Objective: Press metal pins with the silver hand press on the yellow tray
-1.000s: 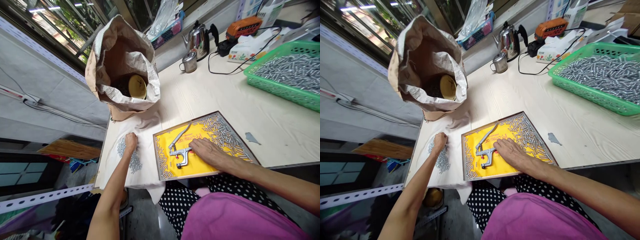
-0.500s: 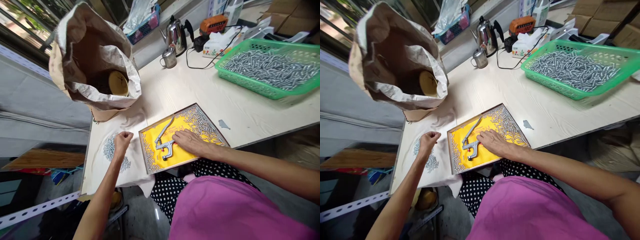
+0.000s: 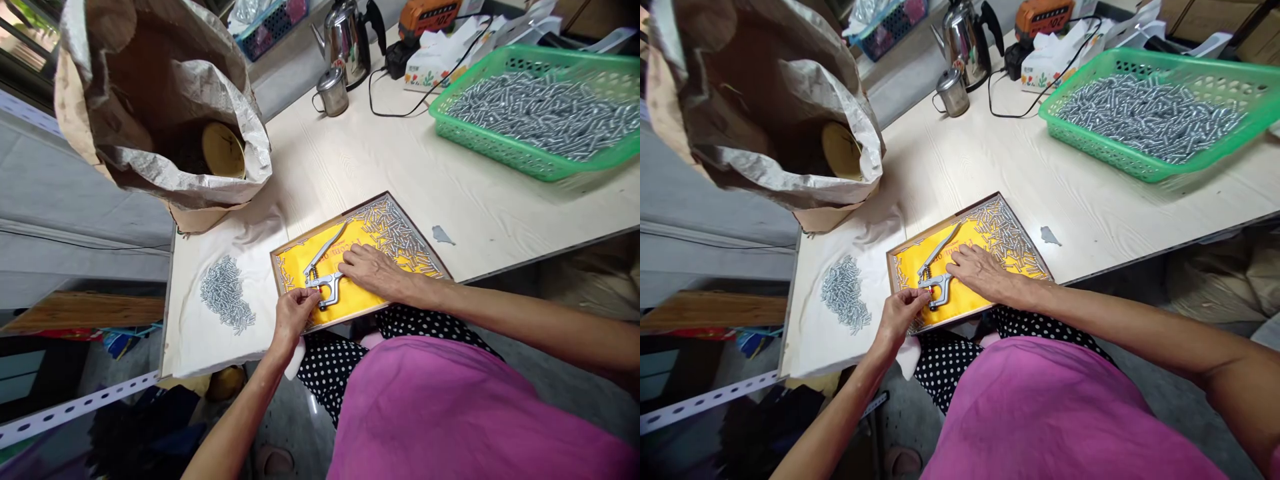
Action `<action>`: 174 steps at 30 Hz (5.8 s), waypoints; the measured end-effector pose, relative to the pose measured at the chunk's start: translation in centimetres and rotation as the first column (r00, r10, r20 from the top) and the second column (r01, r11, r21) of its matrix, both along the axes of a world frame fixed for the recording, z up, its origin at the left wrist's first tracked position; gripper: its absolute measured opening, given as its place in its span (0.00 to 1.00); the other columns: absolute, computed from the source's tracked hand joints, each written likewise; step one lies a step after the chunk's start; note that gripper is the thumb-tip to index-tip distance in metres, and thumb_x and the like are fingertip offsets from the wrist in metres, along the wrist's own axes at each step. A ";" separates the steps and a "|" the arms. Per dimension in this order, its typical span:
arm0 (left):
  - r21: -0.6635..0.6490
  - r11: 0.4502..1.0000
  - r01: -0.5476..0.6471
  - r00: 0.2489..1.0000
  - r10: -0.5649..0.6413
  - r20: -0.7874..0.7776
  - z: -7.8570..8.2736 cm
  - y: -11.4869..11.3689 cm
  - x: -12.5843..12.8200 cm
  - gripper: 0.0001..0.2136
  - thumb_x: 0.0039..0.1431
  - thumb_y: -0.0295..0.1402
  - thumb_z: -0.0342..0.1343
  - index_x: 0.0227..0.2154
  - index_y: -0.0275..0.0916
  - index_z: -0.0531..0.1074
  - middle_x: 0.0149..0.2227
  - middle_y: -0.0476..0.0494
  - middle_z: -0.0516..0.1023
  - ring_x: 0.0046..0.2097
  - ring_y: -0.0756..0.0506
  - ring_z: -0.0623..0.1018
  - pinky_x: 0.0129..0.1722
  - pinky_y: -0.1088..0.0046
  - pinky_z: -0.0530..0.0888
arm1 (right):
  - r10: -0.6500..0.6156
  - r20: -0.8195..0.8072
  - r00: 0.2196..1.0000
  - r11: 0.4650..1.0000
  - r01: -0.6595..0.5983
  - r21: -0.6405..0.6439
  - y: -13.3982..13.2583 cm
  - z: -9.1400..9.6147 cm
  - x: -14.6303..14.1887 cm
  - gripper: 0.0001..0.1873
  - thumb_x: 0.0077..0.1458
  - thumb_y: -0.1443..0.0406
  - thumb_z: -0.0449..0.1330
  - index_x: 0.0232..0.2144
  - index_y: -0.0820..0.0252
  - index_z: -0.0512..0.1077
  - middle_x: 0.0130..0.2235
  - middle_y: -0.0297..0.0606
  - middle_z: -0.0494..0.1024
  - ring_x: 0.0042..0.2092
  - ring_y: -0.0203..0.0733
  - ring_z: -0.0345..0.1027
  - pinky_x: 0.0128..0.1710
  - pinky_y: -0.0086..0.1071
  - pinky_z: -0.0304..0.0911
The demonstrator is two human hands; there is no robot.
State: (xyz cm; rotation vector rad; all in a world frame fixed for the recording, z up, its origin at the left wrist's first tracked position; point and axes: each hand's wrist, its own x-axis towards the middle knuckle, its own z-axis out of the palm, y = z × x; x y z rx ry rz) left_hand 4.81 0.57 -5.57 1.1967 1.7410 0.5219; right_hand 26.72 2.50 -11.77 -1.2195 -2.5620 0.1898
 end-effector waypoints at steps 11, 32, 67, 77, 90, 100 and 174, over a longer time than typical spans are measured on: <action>-0.069 0.996 0.050 0.992 -0.057 -0.112 -0.4 0.0 0.0 0.19 0.40 0.48 0.66 0.21 0.34 0.76 0.18 0.51 0.71 0.20 0.53 0.66 0.21 0.77 0.61 | -0.008 0.015 1.000 1.000 0.007 0.007 0.0 0.1 -0.1 0.11 0.67 0.69 0.51 0.41 0.61 0.73 0.39 0.44 0.73 0.45 0.48 0.59 0.41 0.39 0.51; -0.282 0.959 -0.040 0.998 0.051 0.030 0.1 -0.3 1.0 0.14 0.44 0.38 0.70 0.21 0.34 0.72 0.16 0.49 0.72 0.18 0.53 0.71 0.21 0.78 0.71 | -0.004 0.057 0.998 0.992 0.011 -0.125 -0.2 2.5 0.3 0.09 0.66 0.70 0.52 0.40 0.60 0.73 0.42 0.45 0.75 0.46 0.47 0.63 0.43 0.39 0.56; 0.110 0.526 0.844 0.436 -0.551 -0.712 -1.0 2.9 4.7 0.08 0.64 0.32 0.54 0.44 0.40 0.74 0.42 0.40 0.75 0.44 0.40 0.72 0.46 0.62 0.72 | 0.122 0.059 0.991 0.982 -0.112 -0.151 2.7 2.1 0.9 0.11 0.63 0.63 0.61 0.42 0.67 0.73 0.40 0.46 0.76 0.45 0.46 0.67 0.43 0.37 0.58; 0.277 0.552 0.787 0.556 -0.437 -0.707 -1.1 2.1 3.5 0.19 0.63 0.33 0.57 0.56 0.39 0.69 0.55 0.35 0.71 0.54 0.38 0.72 0.54 0.57 0.71 | 0.039 0.014 0.999 0.998 -0.038 -0.053 2.3 3.0 1.7 0.27 0.57 0.51 0.65 0.48 0.69 0.71 0.47 0.50 0.74 0.50 0.52 0.63 0.47 0.41 0.57; -0.011 0.935 0.356 0.750 -0.293 -0.593 0.4 -0.1 0.7 0.16 0.52 0.36 0.63 0.13 0.40 0.70 0.20 0.47 0.70 0.29 0.46 0.71 0.29 0.72 0.60 | 0.064 0.011 0.998 0.998 -0.064 0.024 0.1 -0.1 0.4 0.07 0.65 0.70 0.53 0.40 0.59 0.71 0.41 0.42 0.73 0.44 0.47 0.60 0.44 0.39 0.51; -0.042 0.907 0.418 0.697 -0.351 -0.625 0.9 -0.5 0.3 0.09 0.52 0.30 0.57 0.18 0.38 0.75 0.24 0.45 0.74 0.30 0.46 0.73 0.29 0.73 0.62 | 0.163 -0.089 0.983 0.982 -0.154 0.107 0.3 -0.8 0.7 0.09 0.65 0.71 0.51 0.33 0.57 0.68 0.34 0.38 0.73 0.37 0.44 0.61 0.39 0.37 0.47; -0.193 0.980 0.035 0.998 -0.023 0.064 -1.0 0.3 0.2 0.26 0.31 0.55 0.72 0.17 0.36 0.71 0.13 0.56 0.60 0.15 0.57 0.56 0.16 0.77 0.51 | 0.038 0.086 0.996 0.999 -0.038 -0.002 0.2 2.3 1.3 0.11 0.68 0.70 0.50 0.38 0.59 0.72 0.38 0.40 0.76 0.42 0.46 0.60 0.40 0.39 0.44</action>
